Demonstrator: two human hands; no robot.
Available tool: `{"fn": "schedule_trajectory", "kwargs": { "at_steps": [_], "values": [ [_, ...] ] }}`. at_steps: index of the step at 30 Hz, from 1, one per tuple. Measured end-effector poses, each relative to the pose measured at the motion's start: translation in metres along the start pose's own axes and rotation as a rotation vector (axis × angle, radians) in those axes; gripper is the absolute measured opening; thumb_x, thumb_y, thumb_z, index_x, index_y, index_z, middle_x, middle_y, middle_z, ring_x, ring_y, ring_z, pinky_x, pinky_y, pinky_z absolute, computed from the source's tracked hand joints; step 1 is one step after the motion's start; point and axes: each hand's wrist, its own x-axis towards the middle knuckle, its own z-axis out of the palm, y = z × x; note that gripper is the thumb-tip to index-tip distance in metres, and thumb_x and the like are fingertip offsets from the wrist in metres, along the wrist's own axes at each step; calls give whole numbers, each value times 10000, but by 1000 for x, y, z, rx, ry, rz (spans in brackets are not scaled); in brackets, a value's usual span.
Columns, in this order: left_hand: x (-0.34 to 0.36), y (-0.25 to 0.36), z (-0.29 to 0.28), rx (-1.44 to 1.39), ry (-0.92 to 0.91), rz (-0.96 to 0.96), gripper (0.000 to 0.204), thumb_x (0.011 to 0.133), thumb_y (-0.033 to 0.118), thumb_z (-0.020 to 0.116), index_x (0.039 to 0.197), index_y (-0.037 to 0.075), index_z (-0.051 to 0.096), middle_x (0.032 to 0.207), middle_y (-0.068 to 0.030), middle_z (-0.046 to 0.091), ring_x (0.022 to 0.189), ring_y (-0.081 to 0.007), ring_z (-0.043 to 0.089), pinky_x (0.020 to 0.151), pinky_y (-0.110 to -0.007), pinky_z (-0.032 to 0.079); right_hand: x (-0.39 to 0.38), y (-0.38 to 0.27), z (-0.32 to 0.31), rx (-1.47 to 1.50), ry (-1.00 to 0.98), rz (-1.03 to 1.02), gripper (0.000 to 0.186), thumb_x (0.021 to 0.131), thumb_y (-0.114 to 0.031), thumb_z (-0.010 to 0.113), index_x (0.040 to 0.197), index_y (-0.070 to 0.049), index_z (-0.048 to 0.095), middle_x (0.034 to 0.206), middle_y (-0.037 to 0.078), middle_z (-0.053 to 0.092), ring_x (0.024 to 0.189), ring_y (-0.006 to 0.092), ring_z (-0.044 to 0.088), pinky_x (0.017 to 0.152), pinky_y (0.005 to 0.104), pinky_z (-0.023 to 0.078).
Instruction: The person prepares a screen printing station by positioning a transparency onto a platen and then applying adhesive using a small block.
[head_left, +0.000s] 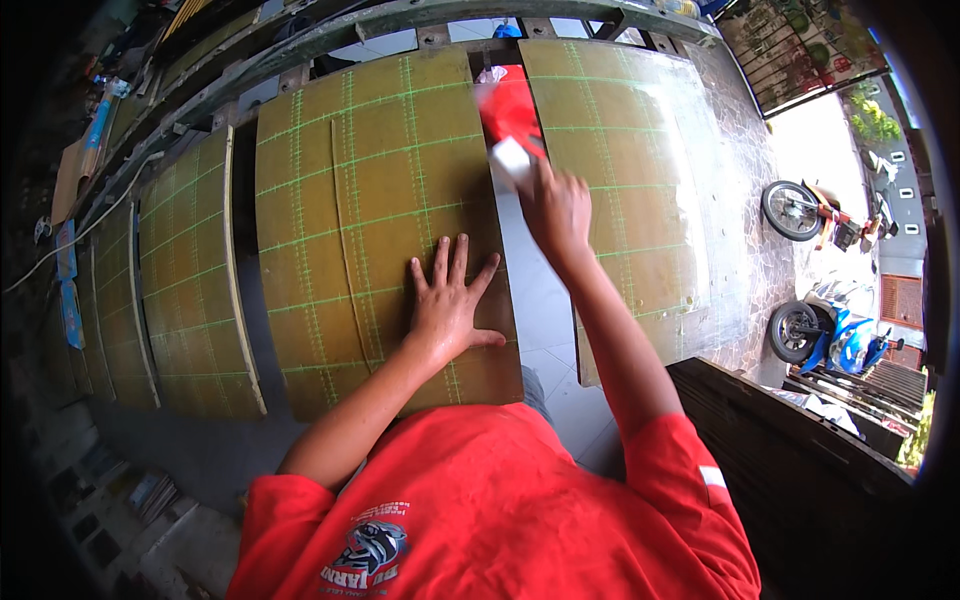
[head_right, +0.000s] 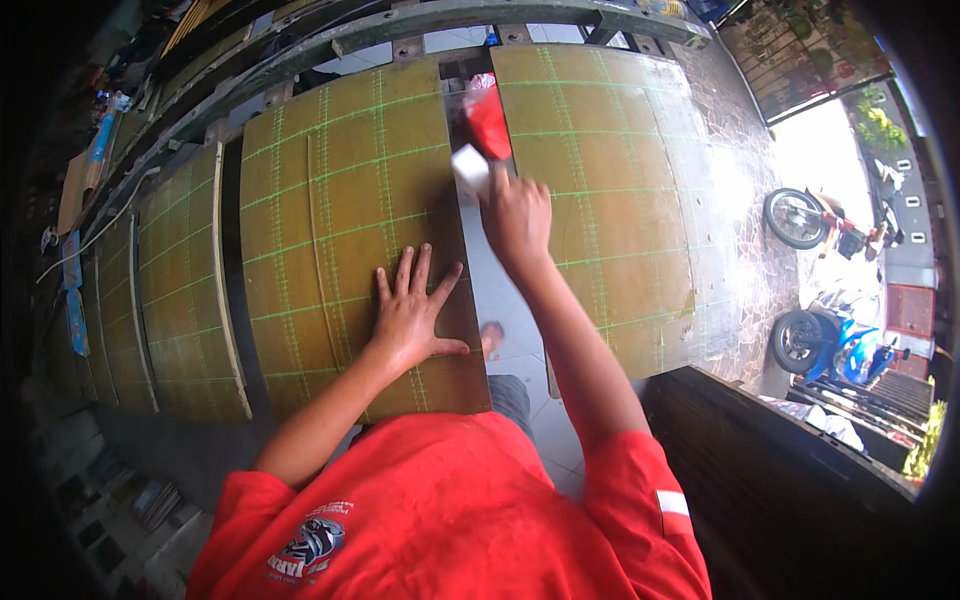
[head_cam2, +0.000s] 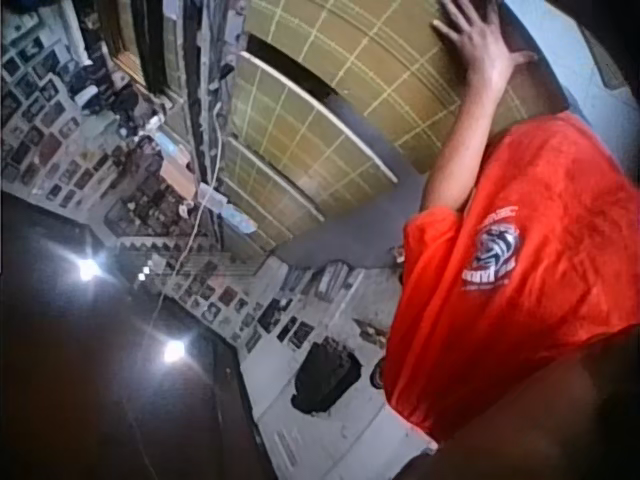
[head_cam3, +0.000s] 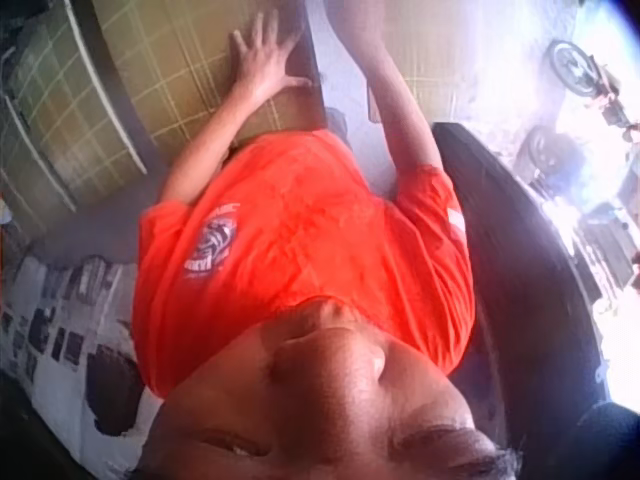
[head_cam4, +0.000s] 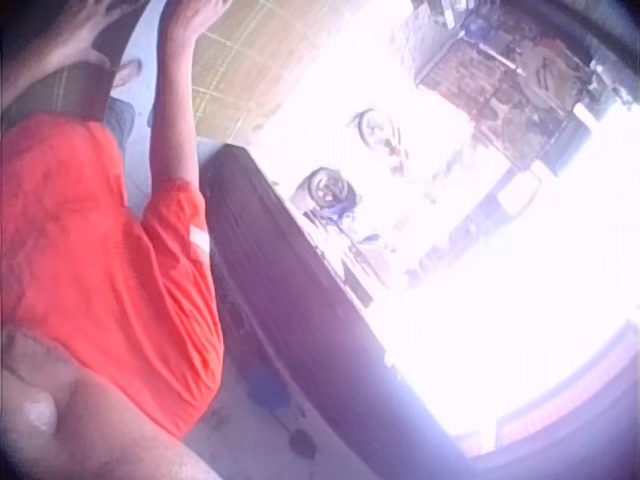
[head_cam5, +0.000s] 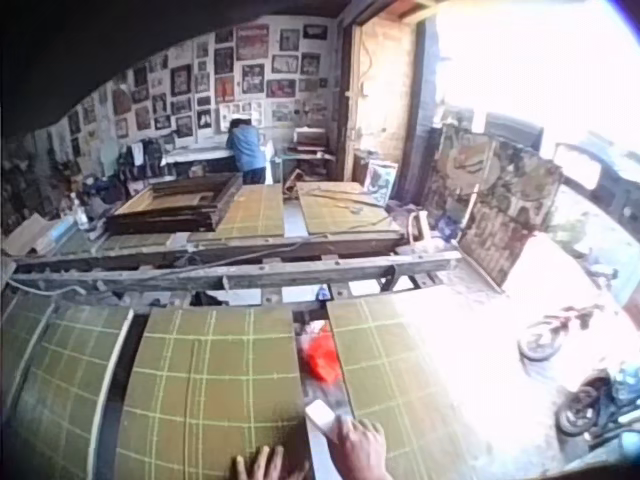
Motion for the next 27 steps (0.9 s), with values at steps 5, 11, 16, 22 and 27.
{"fn": "schedule_trajectory", "kwargs": {
  "at_steps": [5, 11, 16, 22, 27],
  "values": [
    [2, 1, 2, 5, -11, -14, 1212, 521, 714, 749, 1524, 250, 250, 1574, -240, 73, 1449, -450, 72, 1069, -724, 143, 50, 1, 14, -11, -13, -5, 301, 764, -227, 728, 906, -52, 529, 741, 157, 656, 725, 344, 644, 703, 452, 482],
    [0, -1, -1, 4, -4, -27, 1164, 556, 712, 728, 1516, 240, 271, 1567, -239, 128, 1447, -438, 111, 1047, -737, 179, -82, -14, -27, 83, -180, -18, 306, 759, -235, 730, 926, -51, 551, 729, 131, 636, 720, 321, 633, 685, 424, 466],
    [0, -1, -1, 19, -3, -12, 1183, 555, 752, 690, 1524, 238, 246, 1568, -241, 121, 1442, -450, 111, 1047, -732, 188, 46, -7, 20, 0, -47, 6, 307, 786, -274, 714, 894, -60, 523, 757, 164, 654, 748, 346, 652, 691, 449, 491],
    [4, 2, -1, 59, -22, 20, 1214, 572, 776, 661, 1544, 261, 148, 1578, -230, 88, 1447, -440, 101, 1054, -729, 177, 158, 7, 46, -2, 17, 55, 137, 783, -150, 616, 896, -79, 590, 745, 141, 688, 762, 307, 692, 713, 437, 498],
    [0, -4, -2, 23, -25, -21, 1189, 568, 758, 683, 1533, 251, 209, 1577, -228, 94, 1449, -437, 95, 1052, -735, 172, 78, -7, 22, -40, -87, -51, 254, 807, -221, 659, 968, -70, 533, 777, 145, 670, 794, 311, 667, 724, 428, 480]
  ]
}}
